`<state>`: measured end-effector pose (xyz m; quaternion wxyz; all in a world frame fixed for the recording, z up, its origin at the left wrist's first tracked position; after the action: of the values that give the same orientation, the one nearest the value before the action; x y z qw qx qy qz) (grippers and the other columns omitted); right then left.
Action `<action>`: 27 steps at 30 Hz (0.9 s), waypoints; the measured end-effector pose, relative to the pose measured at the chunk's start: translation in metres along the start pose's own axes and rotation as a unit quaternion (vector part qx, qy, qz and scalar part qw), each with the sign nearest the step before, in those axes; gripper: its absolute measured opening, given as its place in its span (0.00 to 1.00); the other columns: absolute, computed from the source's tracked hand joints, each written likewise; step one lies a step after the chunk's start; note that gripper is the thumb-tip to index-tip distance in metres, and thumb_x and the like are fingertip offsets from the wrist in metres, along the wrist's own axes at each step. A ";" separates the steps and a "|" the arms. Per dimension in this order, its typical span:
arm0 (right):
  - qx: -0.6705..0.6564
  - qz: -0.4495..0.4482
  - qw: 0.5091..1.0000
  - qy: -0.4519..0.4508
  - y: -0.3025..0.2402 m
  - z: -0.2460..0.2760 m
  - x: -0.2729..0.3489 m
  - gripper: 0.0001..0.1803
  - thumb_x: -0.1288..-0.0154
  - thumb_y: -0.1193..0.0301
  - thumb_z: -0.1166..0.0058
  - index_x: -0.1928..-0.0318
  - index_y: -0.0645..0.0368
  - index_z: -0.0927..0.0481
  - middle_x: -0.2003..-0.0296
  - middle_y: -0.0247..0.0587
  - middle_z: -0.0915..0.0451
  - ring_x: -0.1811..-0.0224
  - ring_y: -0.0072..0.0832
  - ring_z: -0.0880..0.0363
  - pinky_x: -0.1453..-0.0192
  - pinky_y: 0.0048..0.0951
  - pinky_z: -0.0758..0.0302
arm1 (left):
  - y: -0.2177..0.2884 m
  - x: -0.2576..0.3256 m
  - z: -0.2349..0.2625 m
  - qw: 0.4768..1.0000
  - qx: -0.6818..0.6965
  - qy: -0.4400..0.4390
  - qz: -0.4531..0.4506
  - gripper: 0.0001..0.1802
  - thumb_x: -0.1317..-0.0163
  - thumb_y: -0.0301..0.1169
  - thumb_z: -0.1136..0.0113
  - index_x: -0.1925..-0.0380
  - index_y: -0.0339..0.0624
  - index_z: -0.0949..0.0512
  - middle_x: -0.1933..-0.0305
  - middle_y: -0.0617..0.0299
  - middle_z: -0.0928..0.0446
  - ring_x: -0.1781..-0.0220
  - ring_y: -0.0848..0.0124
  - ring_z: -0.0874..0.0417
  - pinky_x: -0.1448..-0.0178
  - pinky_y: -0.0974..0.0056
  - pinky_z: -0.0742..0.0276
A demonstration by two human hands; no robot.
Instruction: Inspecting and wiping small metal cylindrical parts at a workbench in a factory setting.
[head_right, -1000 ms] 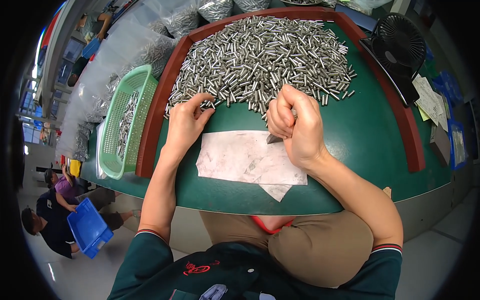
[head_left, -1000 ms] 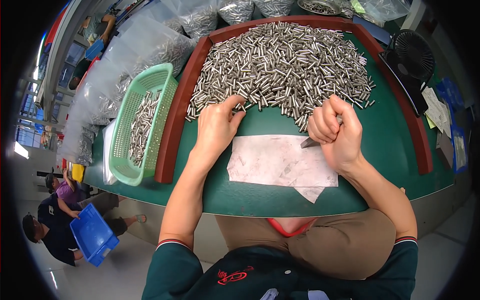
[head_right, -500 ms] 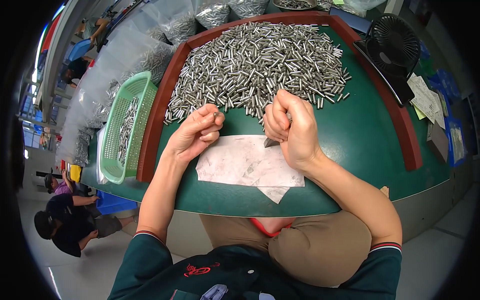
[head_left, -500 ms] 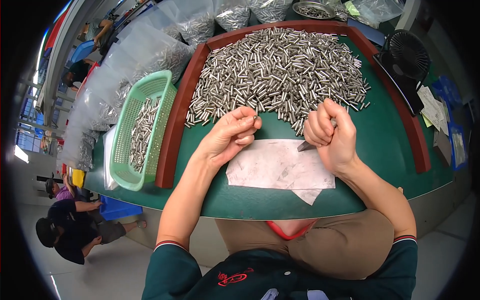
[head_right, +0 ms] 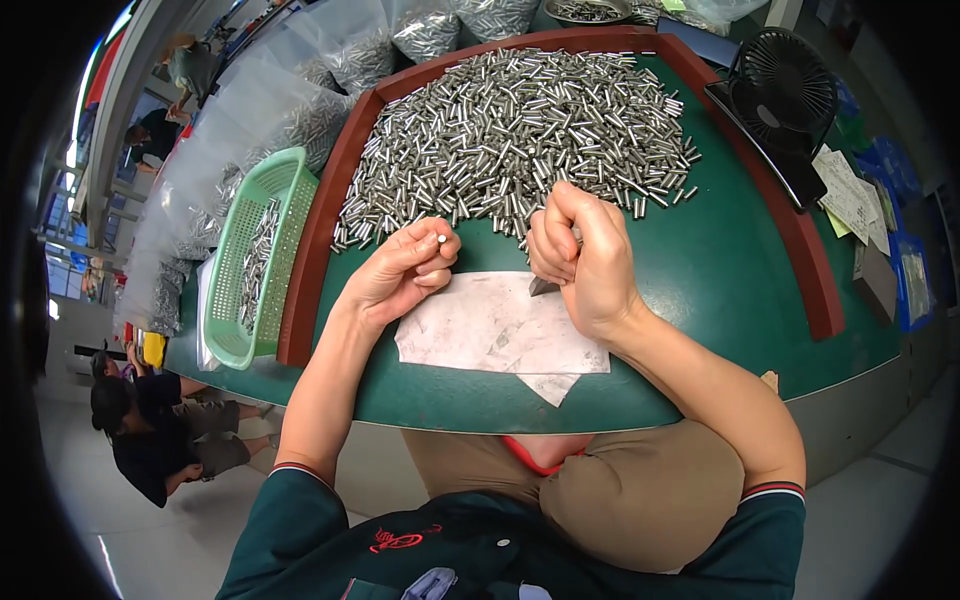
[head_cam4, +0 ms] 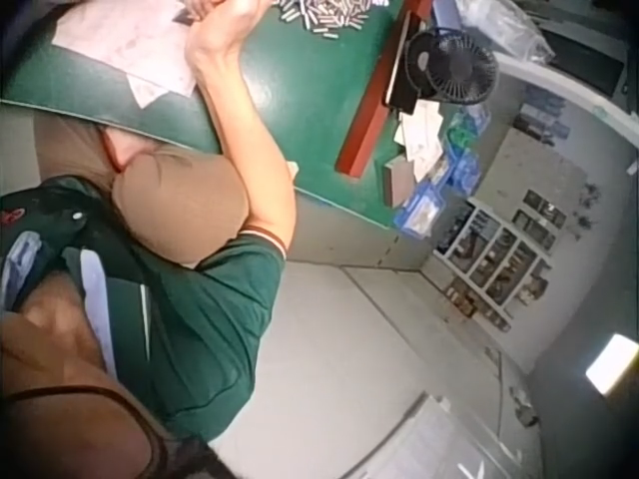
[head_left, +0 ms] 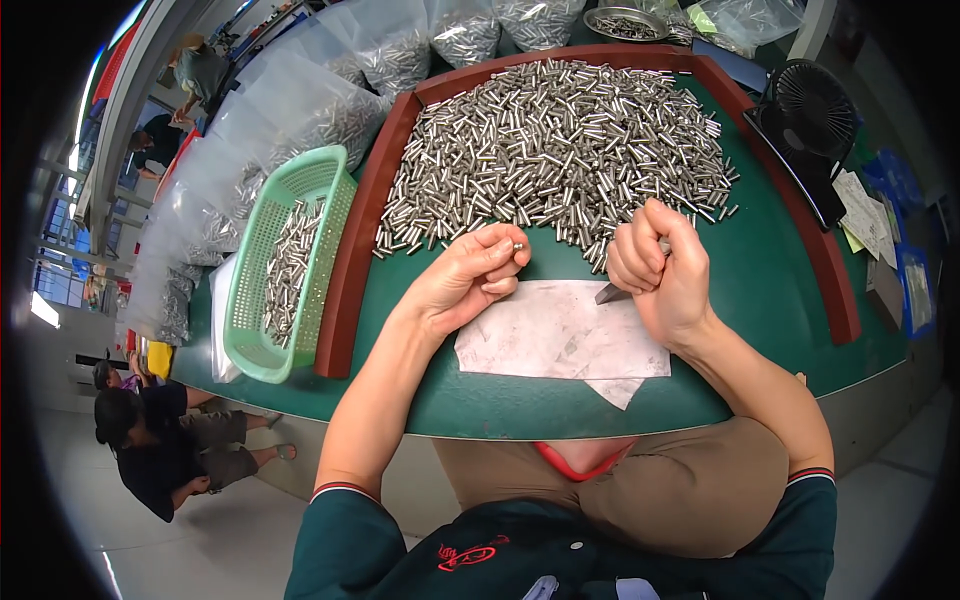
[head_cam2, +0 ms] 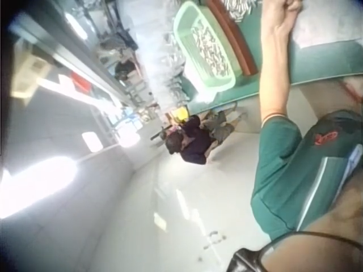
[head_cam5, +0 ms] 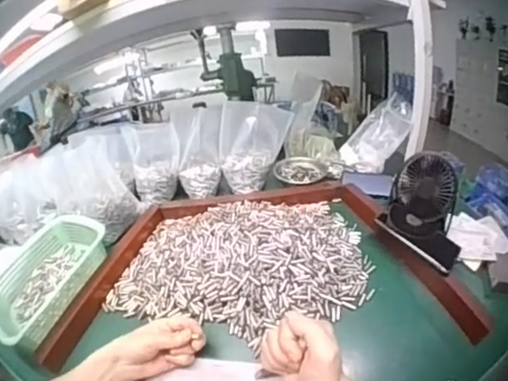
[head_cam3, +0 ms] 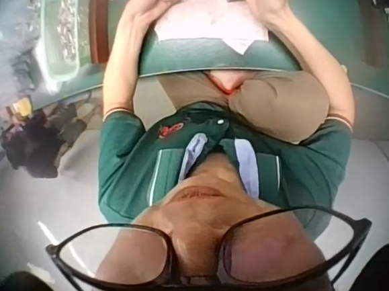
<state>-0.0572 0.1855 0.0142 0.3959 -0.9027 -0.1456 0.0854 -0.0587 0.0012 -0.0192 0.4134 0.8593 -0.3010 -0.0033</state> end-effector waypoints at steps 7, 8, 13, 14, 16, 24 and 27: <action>-0.007 0.015 1.000 0.003 -0.004 -0.002 0.003 0.21 0.37 0.67 0.69 0.89 0.54 0.46 0.93 0.28 0.48 0.89 0.16 0.56 0.84 0.21 0.56 | -0.001 0.007 -0.024 0.928 -0.356 0.081 -0.075 0.09 0.38 0.30 0.52 0.68 0.35 0.27 0.81 0.66 0.29 0.83 0.83 0.39 0.80 0.75 0.44; -0.008 0.020 1.000 0.002 -0.005 -0.004 0.004 0.21 0.37 0.67 0.69 0.89 0.54 0.46 0.93 0.28 0.48 0.89 0.16 0.56 0.84 0.21 0.56 | -0.004 0.009 -0.030 0.874 -0.457 0.083 -0.140 0.09 0.38 0.31 0.52 0.68 0.34 0.28 0.82 0.66 0.29 0.82 0.82 0.36 0.80 0.74 0.42; 0.005 0.057 0.998 0.002 -0.010 -0.012 -0.006 0.21 0.38 0.67 0.68 0.89 0.54 0.46 0.92 0.29 0.47 0.89 0.16 0.55 0.85 0.21 0.56 | -0.007 0.013 -0.049 0.631 -0.746 0.133 -0.167 0.06 0.43 0.27 0.50 0.74 0.36 0.32 0.81 0.47 0.28 0.76 0.50 0.26 0.73 0.54 0.33; 0.004 0.061 0.998 -0.005 -0.011 -0.017 -0.009 0.21 0.38 0.68 0.68 0.89 0.54 0.46 0.92 0.29 0.47 0.90 0.16 0.55 0.85 0.21 0.56 | -0.006 0.014 -0.048 0.632 -0.745 0.140 -0.164 0.05 0.42 0.27 0.50 0.73 0.35 0.31 0.81 0.47 0.28 0.77 0.52 0.25 0.73 0.57 0.33; 0.001 0.067 0.998 -0.012 -0.013 -0.025 -0.014 0.21 0.39 0.68 0.67 0.89 0.54 0.46 0.92 0.28 0.46 0.90 0.16 0.55 0.85 0.21 0.55 | -0.006 0.016 -0.043 0.652 -0.730 0.140 -0.151 0.06 0.43 0.28 0.48 0.72 0.36 0.31 0.83 0.51 0.30 0.81 0.56 0.28 0.75 0.60 0.35; 0.038 0.050 0.998 0.002 0.015 -0.023 -0.008 0.22 0.36 0.65 0.70 0.89 0.52 0.47 0.93 0.29 0.49 0.89 0.17 0.56 0.84 0.22 0.55 | -0.005 0.023 -0.039 0.667 -0.716 0.142 -0.150 0.06 0.50 0.25 0.41 0.77 0.37 0.29 0.92 0.58 0.37 0.89 0.64 0.35 0.81 0.62 0.42; 0.028 0.051 0.998 0.007 0.017 -0.028 -0.009 0.22 0.36 0.65 0.71 0.89 0.52 0.47 0.93 0.28 0.49 0.90 0.18 0.57 0.84 0.22 0.56 | -0.009 0.026 -0.039 0.662 -0.708 0.162 -0.188 0.06 0.51 0.24 0.41 0.79 0.37 0.29 0.91 0.58 0.37 0.90 0.64 0.35 0.82 0.62 0.41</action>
<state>-0.0551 0.1526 0.0205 0.4173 -0.8980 -0.0940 0.1031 -0.0222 0.0200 0.0065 0.9298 0.3331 0.0314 -0.1533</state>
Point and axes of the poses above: each hand's wrist, its own x-axis away from the middle knuckle, its own z-axis out of the back of the hand, y = z × x, the point moved 4 cm from there along -x, towards the middle knuckle
